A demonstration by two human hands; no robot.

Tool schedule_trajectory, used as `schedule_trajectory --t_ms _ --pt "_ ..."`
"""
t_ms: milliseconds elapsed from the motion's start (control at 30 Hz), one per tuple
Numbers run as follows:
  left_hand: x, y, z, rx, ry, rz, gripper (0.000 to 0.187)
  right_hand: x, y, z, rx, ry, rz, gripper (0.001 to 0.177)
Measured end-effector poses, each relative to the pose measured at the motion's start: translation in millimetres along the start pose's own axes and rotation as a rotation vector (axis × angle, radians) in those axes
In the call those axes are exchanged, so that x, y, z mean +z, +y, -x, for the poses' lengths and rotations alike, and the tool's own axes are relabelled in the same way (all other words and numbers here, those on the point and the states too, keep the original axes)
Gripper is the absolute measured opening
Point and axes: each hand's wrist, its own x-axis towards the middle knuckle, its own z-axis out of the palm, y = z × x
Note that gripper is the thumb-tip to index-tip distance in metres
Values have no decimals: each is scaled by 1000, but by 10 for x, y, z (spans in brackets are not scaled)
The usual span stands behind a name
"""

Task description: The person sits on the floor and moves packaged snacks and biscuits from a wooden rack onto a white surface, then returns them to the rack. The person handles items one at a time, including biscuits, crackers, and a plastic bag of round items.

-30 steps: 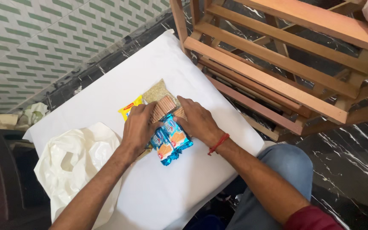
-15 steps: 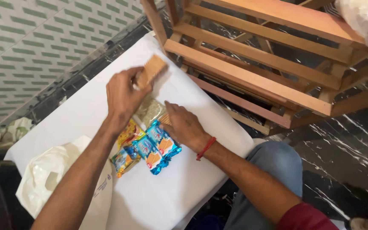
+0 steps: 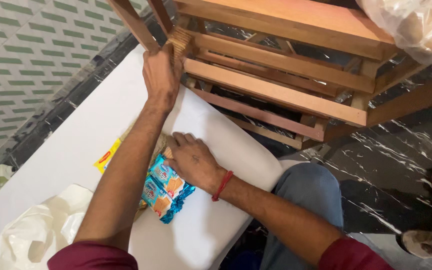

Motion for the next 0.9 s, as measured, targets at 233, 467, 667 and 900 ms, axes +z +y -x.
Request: schedule_trajectory --t_ms 233,467,667,900 --pt "211 -121 8 120 95 -186 22 15 -20 20 -13 30 2 57" --pt "296 -246 -117 104 101 -244 21 56 -2 26 -8 4 47 56" --pt "209 -156 -120 105 105 -227 28 24 5 9 10 0 -12 60" --pt "-134 -48 445 49 126 -41 22 -129 121 -66 28 46 -158 65"
